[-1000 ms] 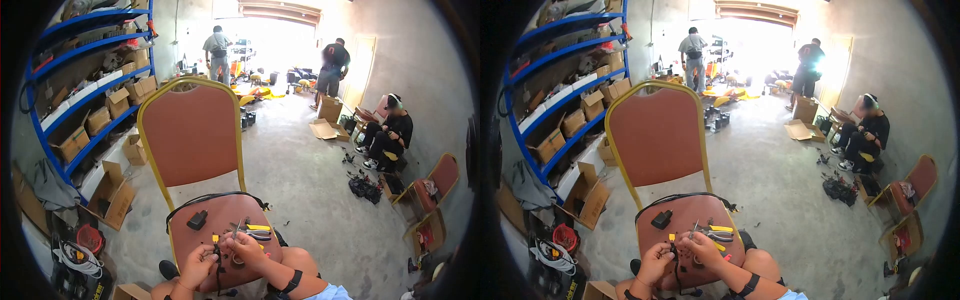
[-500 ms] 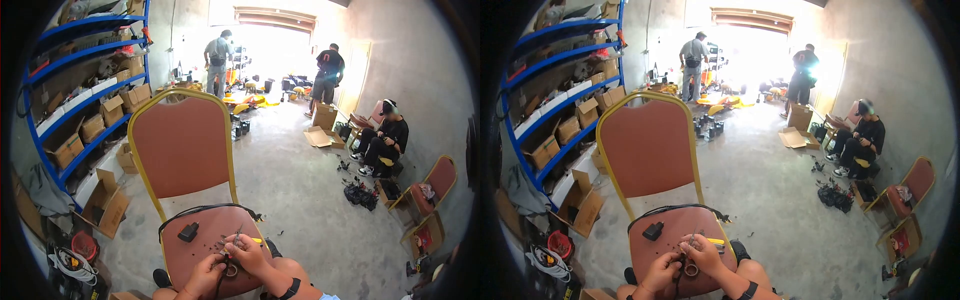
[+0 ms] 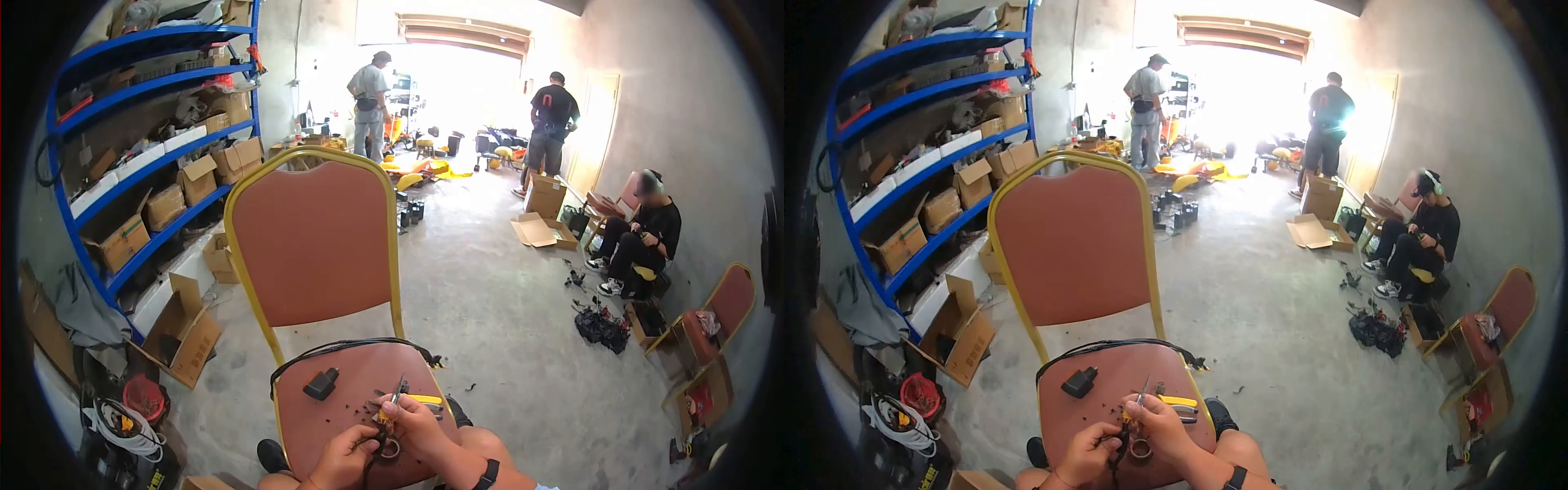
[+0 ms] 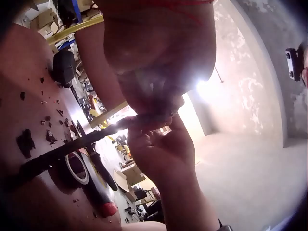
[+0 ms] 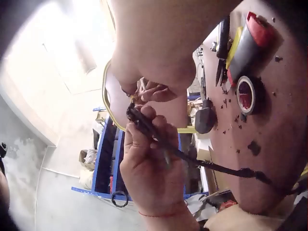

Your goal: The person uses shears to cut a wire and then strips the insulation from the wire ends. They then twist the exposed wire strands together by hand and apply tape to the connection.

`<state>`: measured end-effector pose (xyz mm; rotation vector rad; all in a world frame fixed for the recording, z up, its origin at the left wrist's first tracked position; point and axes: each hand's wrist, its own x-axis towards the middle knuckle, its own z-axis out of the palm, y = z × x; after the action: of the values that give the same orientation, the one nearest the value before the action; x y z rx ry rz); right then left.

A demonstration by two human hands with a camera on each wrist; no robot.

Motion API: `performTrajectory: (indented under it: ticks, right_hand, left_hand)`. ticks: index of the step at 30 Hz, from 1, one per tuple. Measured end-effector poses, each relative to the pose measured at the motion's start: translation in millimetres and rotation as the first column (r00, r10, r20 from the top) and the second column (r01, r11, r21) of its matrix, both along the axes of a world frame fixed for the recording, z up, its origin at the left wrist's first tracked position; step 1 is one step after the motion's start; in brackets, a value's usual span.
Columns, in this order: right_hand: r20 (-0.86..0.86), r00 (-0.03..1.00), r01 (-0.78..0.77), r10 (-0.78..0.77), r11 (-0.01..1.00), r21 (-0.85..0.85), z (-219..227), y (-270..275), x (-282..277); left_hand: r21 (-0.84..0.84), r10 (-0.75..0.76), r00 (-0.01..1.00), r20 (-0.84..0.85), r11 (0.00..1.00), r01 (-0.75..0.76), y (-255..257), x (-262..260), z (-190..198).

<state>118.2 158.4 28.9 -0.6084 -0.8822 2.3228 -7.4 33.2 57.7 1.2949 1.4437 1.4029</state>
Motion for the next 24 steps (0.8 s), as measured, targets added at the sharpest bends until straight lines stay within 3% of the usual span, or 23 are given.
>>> performTrajectory:
  ticks: [4, 7, 9, 13, 16, 24]
  right_hand:
    - [0.07, 0.997, -0.012, 0.018, 0.997, -0.079, 8.7, -8.7, 2.0]
    - [0.143, 0.986, 0.083, -0.088, 0.996, 0.039, 9.6, -12.5, -1.9]
    - [0.118, 0.982, 0.133, -0.15, 0.981, 0.142, 2.4, -13.1, -2.4]
    - [0.115, 0.981, 0.114, -0.155, 0.947, 0.302, 1.8, -8.7, -2.3]
    - [0.043, 0.982, 0.162, -0.184, 0.938, 0.307, 1.6, -10.6, -4.4]
    - [-0.036, 0.991, 0.136, -0.132, 0.928, 0.346, 23.7, -14.9, -2.5]
  left_hand:
    - [-0.232, -0.003, 0.973, 0.232, 0.971, 0.059, -3.2, -8.2, -15.2]
    - [-0.193, -0.075, 0.986, 0.152, 0.976, 0.104, -0.6, -15.1, -16.7]
    - [-0.21, -0.059, 0.975, 0.213, 0.972, 0.104, 0.5, -14.1, -11.9]
    - [-0.232, -0.06, 0.97, 0.236, 0.966, 0.116, -0.6, -13.8, -5.7]
    - [-0.249, -0.051, 0.94, 0.337, 0.958, 0.141, 0.4, -14.3, -5.7]
    - [-0.08, -0.074, 0.94, 0.334, 0.991, 0.107, 8.2, -10.0, -8.7]
